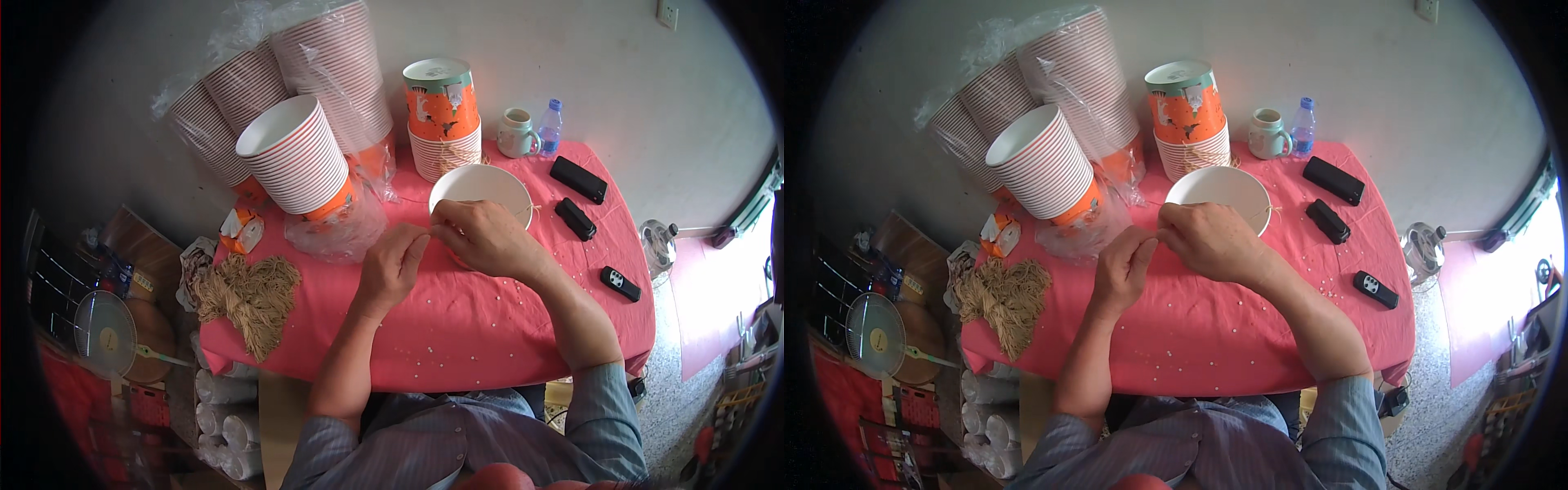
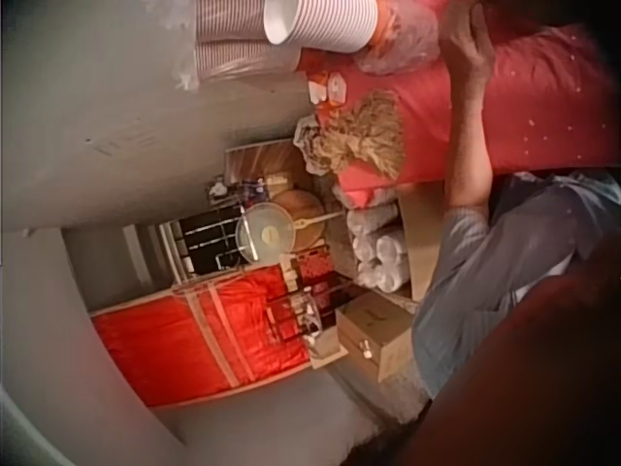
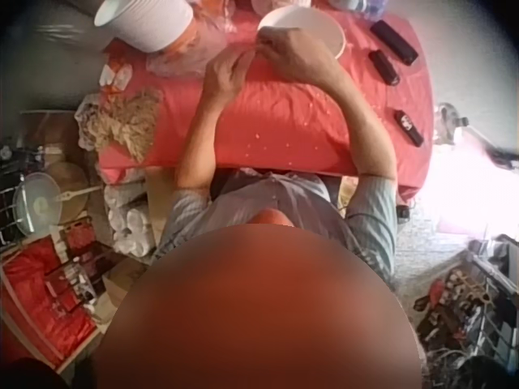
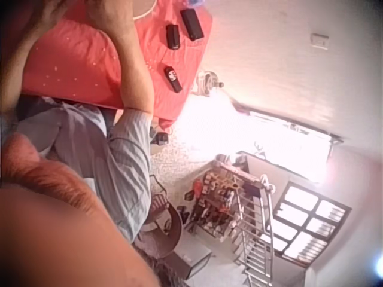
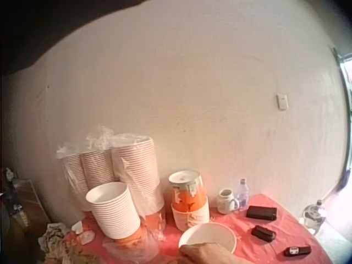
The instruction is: Attaching string handles to decorative paper cups.
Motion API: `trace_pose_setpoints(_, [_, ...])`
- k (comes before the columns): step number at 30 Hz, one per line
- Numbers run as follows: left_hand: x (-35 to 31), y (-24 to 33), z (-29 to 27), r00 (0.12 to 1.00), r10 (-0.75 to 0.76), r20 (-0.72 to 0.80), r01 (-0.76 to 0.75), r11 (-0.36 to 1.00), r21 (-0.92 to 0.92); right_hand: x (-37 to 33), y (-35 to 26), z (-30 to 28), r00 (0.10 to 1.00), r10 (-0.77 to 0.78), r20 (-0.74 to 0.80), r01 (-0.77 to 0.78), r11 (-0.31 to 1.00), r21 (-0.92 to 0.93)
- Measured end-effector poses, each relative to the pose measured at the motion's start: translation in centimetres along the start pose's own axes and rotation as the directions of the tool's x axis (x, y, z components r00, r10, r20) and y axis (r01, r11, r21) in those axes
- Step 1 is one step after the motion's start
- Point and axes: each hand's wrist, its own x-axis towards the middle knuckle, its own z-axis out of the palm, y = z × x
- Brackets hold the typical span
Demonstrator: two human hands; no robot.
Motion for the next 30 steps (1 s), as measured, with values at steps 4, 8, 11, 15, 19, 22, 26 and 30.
trace_pose_setpoints(4, [-0.2,0.3,0.0,0.999,-0.02,0.033,0.021,1.0,-0.024,0.0,0.0,0.0,1.0,-0.01,0.007,0.01,0.999,0.05])
trace_pose_setpoints(8, [-0.4,0.5,-0.2,0.999,-0.029,0.044,0.03,0.999,-0.018,0.0,-0.2,-0.1,1.0,-0.011,0.02,0.009,0.995,0.097])
trace_pose_setpoints(11, [-0.4,0.5,-0.1,0.999,0.003,0.036,-0.003,1.0,-0.004,0.0,-0.3,0.0,0.999,0.002,0.035,-0.008,0.983,0.183])
trace_pose_setpoints(15, [-0.5,0.0,-0.2,0.99,0.135,0.03,-0.138,0.981,0.134,0.3,0.2,0.5,0.999,-0.037,0.016,0.032,0.967,0.251])
trace_pose_setpoints(19, [0.1,0.2,0.0,0.981,0.196,0.002,-0.192,0.957,0.218,0.4,-0.1,0.1,0.994,0.072,0.079,-0.094,0.938,0.334])
trace_pose_setpoints(22, [0.6,0.8,-0.1,0.971,0.215,-0.105,-0.186,0.955,0.232,0.5,0.2,-0.2,0.981,0.163,0.104,-0.19,0.916,0.353])
trace_pose_setpoints(26, [-0.1,-1.1,-0.5,0.985,0.042,-0.165,-0.003,0.973,0.23,0.7,0.8,-0.3,0.945,0.28,0.169,-0.323,0.873,0.365])
trace_pose_setpoints(30, [-0.2,-2.0,-0.1,0.883,-0.466,-0.059,0.46,0.883,-0.098,0.5,0.3,-0.3,0.95,0.252,0.184,-0.304,0.883,0.359])
